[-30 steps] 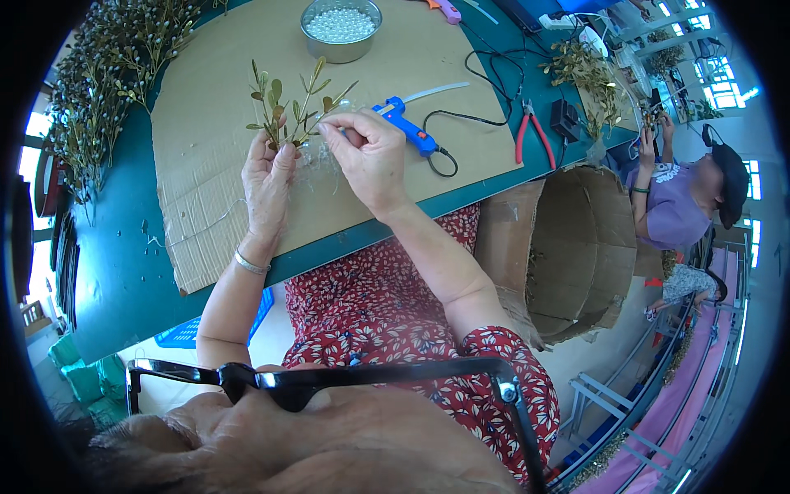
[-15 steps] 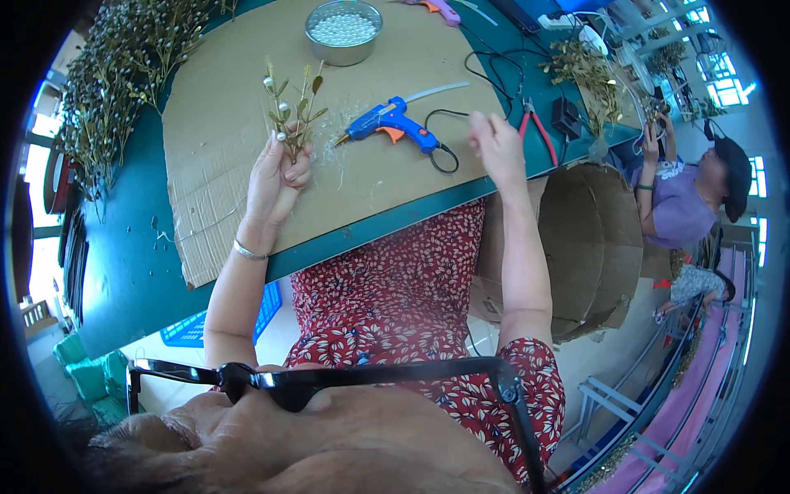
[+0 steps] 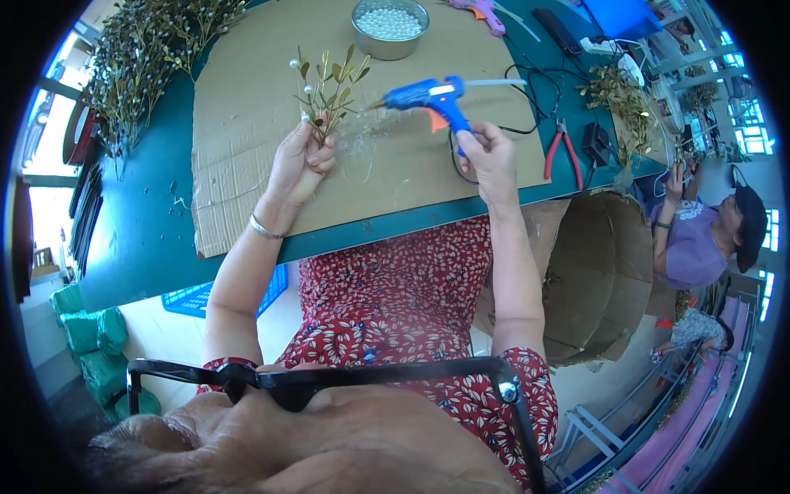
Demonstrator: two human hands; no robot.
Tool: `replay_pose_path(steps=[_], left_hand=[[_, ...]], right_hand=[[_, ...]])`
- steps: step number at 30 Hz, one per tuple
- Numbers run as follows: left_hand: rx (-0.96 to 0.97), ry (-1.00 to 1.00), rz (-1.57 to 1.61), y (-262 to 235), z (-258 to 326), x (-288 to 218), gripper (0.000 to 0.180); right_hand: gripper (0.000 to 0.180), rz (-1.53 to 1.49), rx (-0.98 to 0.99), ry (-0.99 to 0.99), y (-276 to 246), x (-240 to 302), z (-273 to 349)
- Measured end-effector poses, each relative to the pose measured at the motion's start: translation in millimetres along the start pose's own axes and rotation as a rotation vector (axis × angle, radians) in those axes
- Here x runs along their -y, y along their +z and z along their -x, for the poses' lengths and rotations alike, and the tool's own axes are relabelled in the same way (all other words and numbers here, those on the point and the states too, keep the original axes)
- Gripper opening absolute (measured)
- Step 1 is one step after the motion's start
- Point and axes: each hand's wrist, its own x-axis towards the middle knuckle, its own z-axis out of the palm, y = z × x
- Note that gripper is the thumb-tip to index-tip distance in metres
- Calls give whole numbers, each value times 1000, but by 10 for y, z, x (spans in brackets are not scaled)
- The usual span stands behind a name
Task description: The person attaches pearls to artificial plant stems using a glue gun and trims the stems using pliers.
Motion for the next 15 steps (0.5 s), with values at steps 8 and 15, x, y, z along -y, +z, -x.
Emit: replay_pose_path(steps=[8,15], left_hand=[[94,-29,27,-74,32,21,29],[-45,85,-139,-137,49,31,26]], right_hand=[[32,-368,215,-66,260,274,490],[29,-154,204,101,569,128,609]])
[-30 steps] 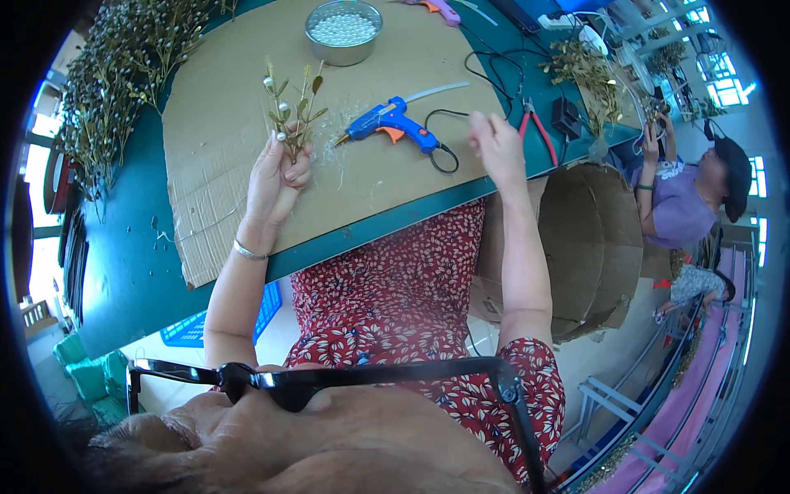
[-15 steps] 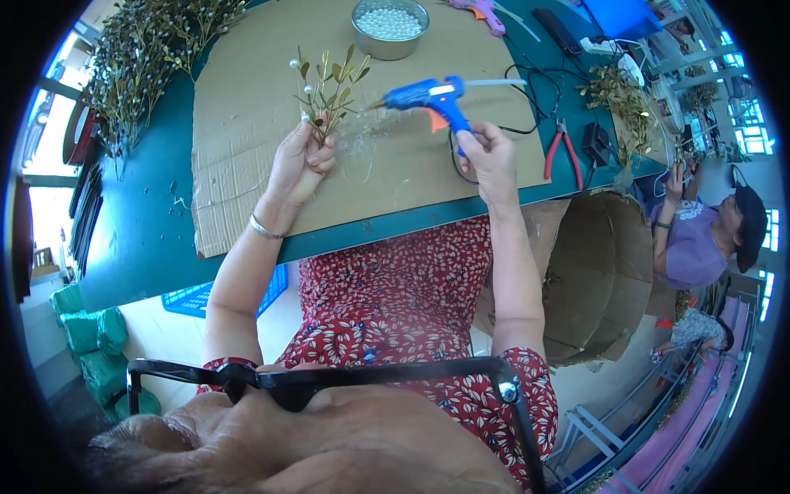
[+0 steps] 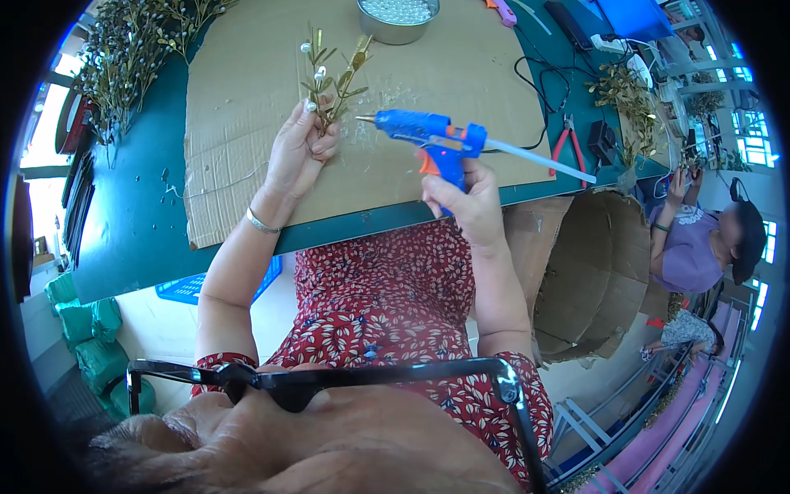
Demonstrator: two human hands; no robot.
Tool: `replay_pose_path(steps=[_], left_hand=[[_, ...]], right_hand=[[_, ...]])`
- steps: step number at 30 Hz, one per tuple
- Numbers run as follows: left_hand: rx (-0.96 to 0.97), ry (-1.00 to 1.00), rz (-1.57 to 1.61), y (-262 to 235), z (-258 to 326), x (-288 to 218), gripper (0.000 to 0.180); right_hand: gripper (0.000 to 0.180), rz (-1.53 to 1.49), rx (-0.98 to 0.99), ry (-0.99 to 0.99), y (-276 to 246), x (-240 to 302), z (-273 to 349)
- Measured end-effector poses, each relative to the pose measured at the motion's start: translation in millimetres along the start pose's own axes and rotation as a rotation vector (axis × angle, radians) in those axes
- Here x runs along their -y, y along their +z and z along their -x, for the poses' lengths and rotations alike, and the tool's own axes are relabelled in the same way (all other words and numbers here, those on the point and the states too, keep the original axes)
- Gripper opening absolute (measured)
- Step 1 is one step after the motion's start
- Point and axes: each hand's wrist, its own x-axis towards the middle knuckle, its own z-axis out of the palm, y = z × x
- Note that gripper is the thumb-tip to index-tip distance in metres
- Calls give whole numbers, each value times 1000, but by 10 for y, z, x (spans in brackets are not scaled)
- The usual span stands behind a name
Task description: The person attaches pearls to artificial plant stems using a glue gun and trims the stems using pliers.
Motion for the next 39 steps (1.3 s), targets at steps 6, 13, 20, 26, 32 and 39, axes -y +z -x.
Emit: replay_pose_path(steps=[6,13,20,26,32,39], left_hand=[[-36,171,-148,71,-8,19,21],[-24,216,-209,36,-30,23,22],[-16,211,-222,13,-23,23,23],[-36,233,-260,-5,-12,25,26],[-28,230,-286,-14,-22,35,28],[-71,263,-353,1,-62,43,28]], right_hand=[[26,183,10,-85,99,-154,-40],[26,206,74,-71,119,-218,-107],[26,216,78,-72,114,-260,-129],[26,229,63,-73,134,-268,-136],[25,235,88,-58,96,-280,-155],[22,315,68,-32,59,-276,-194]])
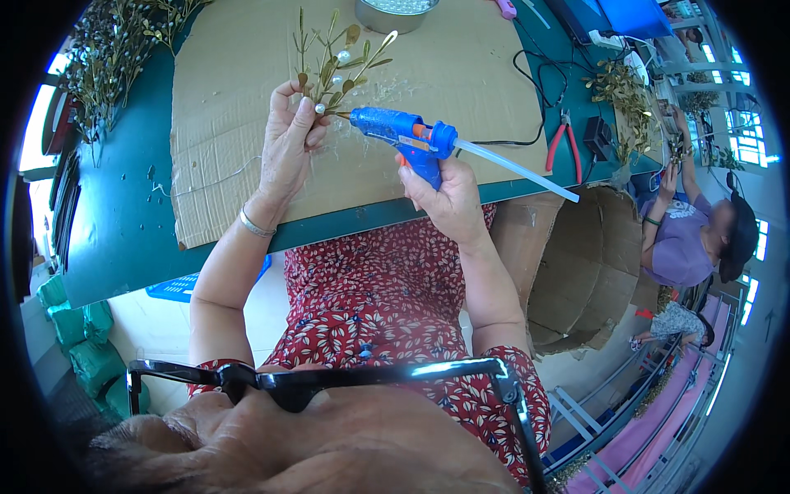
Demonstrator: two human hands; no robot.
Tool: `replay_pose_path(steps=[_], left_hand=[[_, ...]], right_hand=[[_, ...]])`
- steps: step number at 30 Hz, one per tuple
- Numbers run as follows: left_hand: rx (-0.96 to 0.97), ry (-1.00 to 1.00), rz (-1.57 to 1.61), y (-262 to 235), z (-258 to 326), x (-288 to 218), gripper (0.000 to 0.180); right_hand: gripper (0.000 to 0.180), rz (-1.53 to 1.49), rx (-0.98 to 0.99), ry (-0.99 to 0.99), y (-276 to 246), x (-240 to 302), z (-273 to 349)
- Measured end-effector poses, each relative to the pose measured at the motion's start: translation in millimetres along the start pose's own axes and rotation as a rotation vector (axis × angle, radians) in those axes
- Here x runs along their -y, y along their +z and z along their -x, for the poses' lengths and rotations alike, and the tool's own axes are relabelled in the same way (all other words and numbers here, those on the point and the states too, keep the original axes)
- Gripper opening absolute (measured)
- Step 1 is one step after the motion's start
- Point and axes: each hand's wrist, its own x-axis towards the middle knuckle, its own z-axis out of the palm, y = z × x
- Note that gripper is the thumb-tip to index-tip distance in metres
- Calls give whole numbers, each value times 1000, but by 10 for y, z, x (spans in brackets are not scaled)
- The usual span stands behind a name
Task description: The person attaches pearls to artificial plant stems using a glue gun and trims the stems using pliers.
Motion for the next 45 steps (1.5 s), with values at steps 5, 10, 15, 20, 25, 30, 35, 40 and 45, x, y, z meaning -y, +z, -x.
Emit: replay_pose_path(steps=[5,10,15,20,25,30,35,40,45], left_hand=[[-5,0,-68,2,-4,8,28],[-19,-39,-44,-20,-11,-7,28],[2,-90,159,-21,-12,-33,23],[20,-114,245,-32,-56,-7,20],[-9,-164,301,58,-100,-55,18],[-106,-28,381,-43,-141,-174,21],[-119,27,413,-45,-177,-280,21],[-130,0,375,-8,-166,-427,21],[-128,9,367,65,-116,-516,20]], right_hand=[[21,16,-25,0,6,33,-16],[21,6,-38,-12,-20,31,-10],[32,-280,-44,-39,-63,72,15],[36,-438,-15,-17,-84,130,-43],[26,-312,-202,-16,-334,-17,-208],[26,-47,-304,-68,-622,-105,-637],[28,479,-208,-8,-721,-39,-825],[27,969,-206,-174,-858,190,-1018],[21,803,-223,-489,-670,702,-2048]])
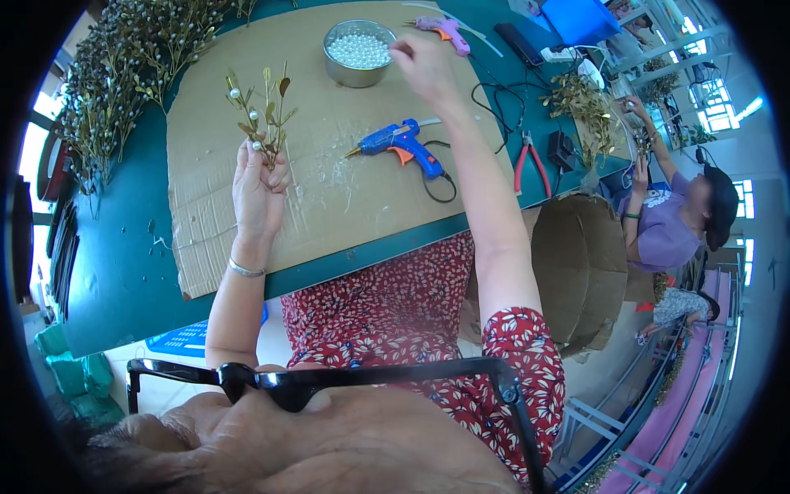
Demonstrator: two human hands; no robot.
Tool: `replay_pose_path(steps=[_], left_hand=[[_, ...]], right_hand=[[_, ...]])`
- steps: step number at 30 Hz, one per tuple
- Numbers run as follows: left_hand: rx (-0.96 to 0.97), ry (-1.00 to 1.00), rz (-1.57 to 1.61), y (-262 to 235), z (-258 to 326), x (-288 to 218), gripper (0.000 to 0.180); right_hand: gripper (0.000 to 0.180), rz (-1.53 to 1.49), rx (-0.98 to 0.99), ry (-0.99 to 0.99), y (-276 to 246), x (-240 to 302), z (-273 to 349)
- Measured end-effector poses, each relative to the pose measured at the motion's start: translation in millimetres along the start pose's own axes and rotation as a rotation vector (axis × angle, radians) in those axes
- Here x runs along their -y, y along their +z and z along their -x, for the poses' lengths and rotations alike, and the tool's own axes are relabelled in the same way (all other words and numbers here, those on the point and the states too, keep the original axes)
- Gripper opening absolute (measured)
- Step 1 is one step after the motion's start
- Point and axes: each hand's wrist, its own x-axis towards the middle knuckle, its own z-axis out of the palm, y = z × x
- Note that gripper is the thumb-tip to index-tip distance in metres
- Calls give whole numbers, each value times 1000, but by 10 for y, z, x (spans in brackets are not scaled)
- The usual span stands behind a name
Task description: The person attaches pearls to artificial plant stems using a glue gun and trims the stems using pliers.
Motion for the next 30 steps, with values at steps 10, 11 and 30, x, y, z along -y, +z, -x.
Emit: replay_pose_path(steps=[10,11,30], left_hand=[[-18,-13,-24,-18,-13,-109,20],[-20,-24,-26,-38,-16,-117,20],[64,-113,-84,29,54,486,21]], right_hand=[[20,443,467,-68,701,-211,-831],[20,410,407,-66,690,-193,-811],[15,-1198,199,333,180,529,1318]])
